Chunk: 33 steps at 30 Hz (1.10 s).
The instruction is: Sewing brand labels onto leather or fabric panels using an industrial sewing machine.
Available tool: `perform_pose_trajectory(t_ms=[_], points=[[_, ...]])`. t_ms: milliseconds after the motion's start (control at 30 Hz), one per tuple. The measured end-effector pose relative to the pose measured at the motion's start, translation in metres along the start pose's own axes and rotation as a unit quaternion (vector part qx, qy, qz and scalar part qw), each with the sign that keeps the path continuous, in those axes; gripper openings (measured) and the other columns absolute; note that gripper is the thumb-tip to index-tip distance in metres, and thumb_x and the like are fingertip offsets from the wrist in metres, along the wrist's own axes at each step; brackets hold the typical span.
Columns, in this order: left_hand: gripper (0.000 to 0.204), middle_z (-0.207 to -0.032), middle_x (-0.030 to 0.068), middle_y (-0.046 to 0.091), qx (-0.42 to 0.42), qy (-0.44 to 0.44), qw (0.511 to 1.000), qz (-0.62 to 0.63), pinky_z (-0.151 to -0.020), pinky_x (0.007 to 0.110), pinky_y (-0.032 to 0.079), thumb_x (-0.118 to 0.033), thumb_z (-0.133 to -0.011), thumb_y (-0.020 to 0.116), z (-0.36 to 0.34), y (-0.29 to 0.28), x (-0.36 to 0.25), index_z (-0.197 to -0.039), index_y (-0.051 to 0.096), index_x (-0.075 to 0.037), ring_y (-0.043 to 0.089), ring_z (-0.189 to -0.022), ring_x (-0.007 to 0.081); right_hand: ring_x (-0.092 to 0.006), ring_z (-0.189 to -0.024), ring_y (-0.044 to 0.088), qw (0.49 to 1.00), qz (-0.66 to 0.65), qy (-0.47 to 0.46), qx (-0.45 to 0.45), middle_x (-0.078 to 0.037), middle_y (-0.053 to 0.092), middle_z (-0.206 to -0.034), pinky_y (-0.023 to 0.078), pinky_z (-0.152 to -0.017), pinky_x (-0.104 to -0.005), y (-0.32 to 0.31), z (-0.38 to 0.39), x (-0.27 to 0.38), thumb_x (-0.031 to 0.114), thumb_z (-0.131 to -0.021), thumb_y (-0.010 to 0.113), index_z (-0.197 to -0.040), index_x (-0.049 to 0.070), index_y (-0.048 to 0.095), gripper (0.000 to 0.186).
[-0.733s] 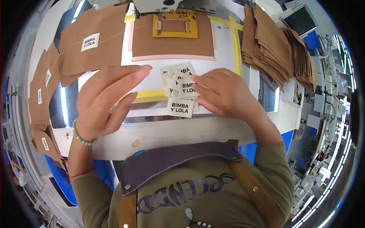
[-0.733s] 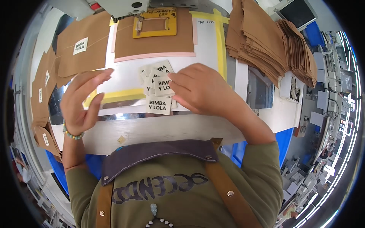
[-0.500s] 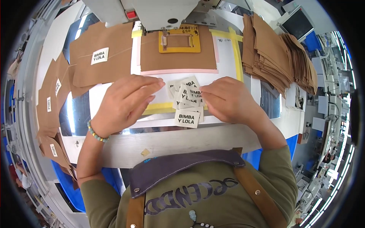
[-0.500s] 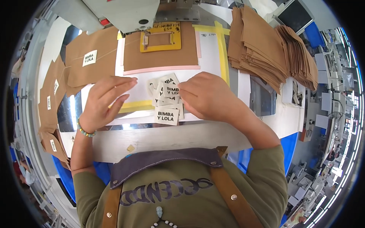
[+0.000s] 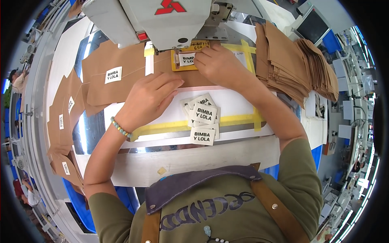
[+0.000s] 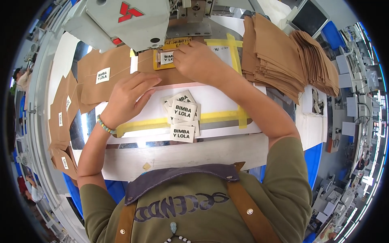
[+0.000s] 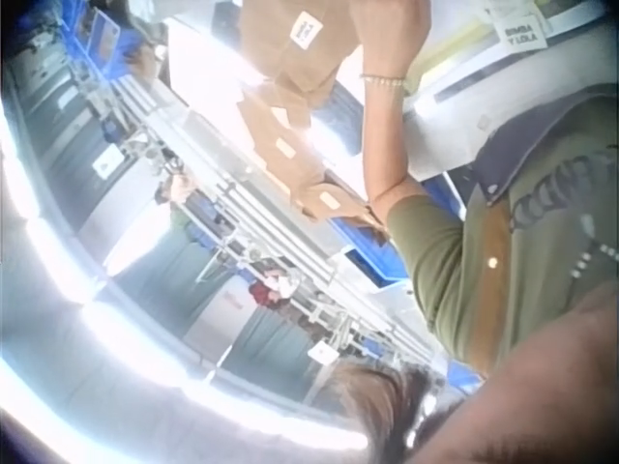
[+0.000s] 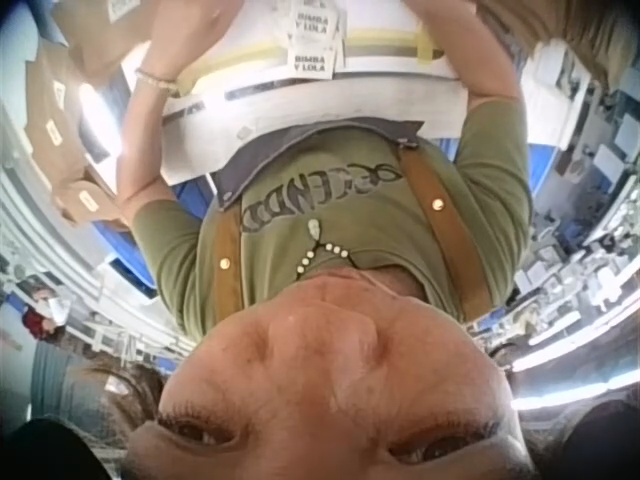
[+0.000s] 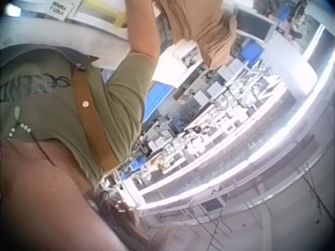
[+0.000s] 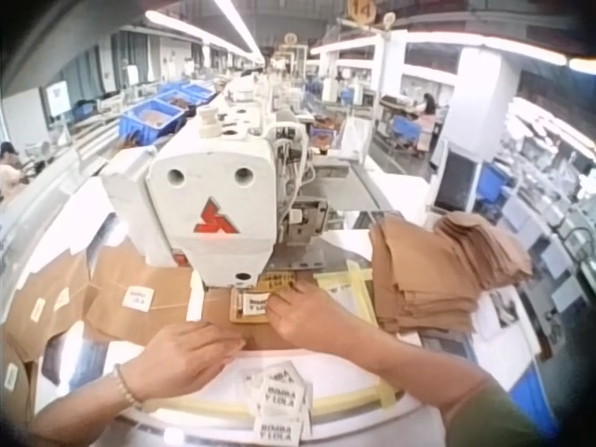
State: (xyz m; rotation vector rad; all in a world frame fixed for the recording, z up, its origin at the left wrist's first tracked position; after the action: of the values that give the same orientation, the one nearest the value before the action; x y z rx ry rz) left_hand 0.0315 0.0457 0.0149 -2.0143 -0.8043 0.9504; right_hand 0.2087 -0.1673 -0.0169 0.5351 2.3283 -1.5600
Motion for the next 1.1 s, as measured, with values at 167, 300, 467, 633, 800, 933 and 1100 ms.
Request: perform_pose_trajectory(t_ms=[167, 300, 467, 633, 800, 933, 1100], points=[[0.035, -0.13, 0.0103, 0.073, 0.0, 0.008, 1.0, -0.016, -0.09, 0.043, 0.059, -0.005, -0.092, 0.077, -0.004, 0.012, 0.016, -0.127, 0.072, 0.0, 0.07, -0.106, 0.0314, -0.023, -0.11, 0.067, 0.989, -0.125, 0.076, -0.019, -0.003, 0.074, -0.113, 0.053, -0.097, -0.0402, -0.021, 0.006, 0.001, 0.034, -0.098, 0.075, -0.107, 0.008, 0.077, 0.027], [0.049, -0.146, 0.0119, 0.066, 0.024, -0.016, 0.997, -0.067, -0.11, 0.046, 0.053, -0.014, -0.095, 0.077, -0.009, 0.019, 0.025, -0.141, 0.067, 0.0, 0.06, -0.134, 0.0352, -0.0271, -0.134, 0.06, 0.973, -0.204, 0.107, 0.023, -0.008, 0.072, -0.139, 0.05, -0.111, -0.0453, -0.03, 0.022, 0.002, 0.04, -0.104, 0.07, -0.123, 0.003, 0.077, 0.042], [0.061, -0.16, 0.0112, 0.058, 0.051, -0.038, 0.993, -0.097, -0.125, 0.049, 0.042, -0.022, -0.097, 0.077, -0.012, 0.032, 0.037, -0.153, 0.06, -0.002, 0.044, -0.155, 0.0359, -0.0295, -0.144, 0.055, 0.959, -0.239, 0.15, 0.023, -0.009, 0.069, -0.147, 0.047, -0.116, -0.0479, -0.02, 0.03, -0.004, 0.041, -0.107, 0.067, -0.128, 0.002, 0.076, 0.045], [0.063, -0.164, 0.0107, 0.056, 0.055, -0.051, 0.993, -0.093, -0.127, 0.048, 0.039, -0.024, -0.098, 0.076, -0.014, 0.031, 0.034, -0.155, 0.059, -0.002, 0.044, -0.155, 0.0361, -0.0302, -0.145, 0.055, 0.942, -0.292, 0.163, 0.019, -0.009, 0.068, -0.148, 0.046, -0.118, -0.0487, -0.015, 0.033, -0.005, 0.04, -0.107, 0.067, -0.128, 0.004, 0.076, 0.042], [0.063, -0.165, 0.0113, 0.055, 0.063, -0.058, 0.992, -0.089, -0.128, 0.049, 0.037, -0.025, -0.099, 0.075, -0.014, 0.032, 0.036, -0.155, 0.06, -0.002, 0.044, -0.155, 0.0363, -0.0303, -0.146, 0.054, 0.928, -0.33, 0.173, 0.022, -0.007, 0.068, -0.15, 0.047, -0.119, -0.0479, -0.008, 0.035, -0.006, 0.039, -0.107, 0.067, -0.132, 0.004, 0.075, 0.044], [0.06, -0.165, 0.0116, 0.054, 0.063, -0.063, 0.993, -0.076, -0.129, 0.049, 0.037, -0.024, -0.099, 0.075, -0.016, 0.032, 0.038, -0.153, 0.06, -0.002, 0.043, -0.156, 0.0371, -0.0299, -0.145, 0.055, 0.923, -0.337, 0.184, 0.0, -0.007, 0.068, -0.151, 0.046, -0.119, -0.0471, -0.004, 0.033, -0.009, 0.038, -0.107, 0.067, -0.135, 0.003, 0.074, 0.045], [0.055, -0.163, 0.0122, 0.056, 0.054, -0.061, 0.995, -0.055, -0.128, 0.05, 0.038, -0.024, -0.099, 0.077, -0.017, 0.031, 0.04, -0.147, 0.063, -0.001, 0.043, -0.155, 0.0389, -0.0283, -0.143, 0.056, 0.94, -0.305, 0.153, 0.012, -0.007, 0.071, -0.145, 0.044, -0.122, -0.0469, -0.004, 0.032, -0.01, 0.036, -0.107, 0.067, -0.133, 0.002, 0.074, 0.043]])
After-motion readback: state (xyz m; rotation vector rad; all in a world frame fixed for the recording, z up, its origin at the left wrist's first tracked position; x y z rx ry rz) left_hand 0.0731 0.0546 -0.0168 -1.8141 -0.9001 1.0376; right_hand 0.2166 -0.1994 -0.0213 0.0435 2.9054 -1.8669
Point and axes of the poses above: each hand's wrist, its own z-axis away from the middle knuckle, its own y-axis out of the palm, x = y × z, the point moved 1 cm from there along -z, towards the middle knuckle
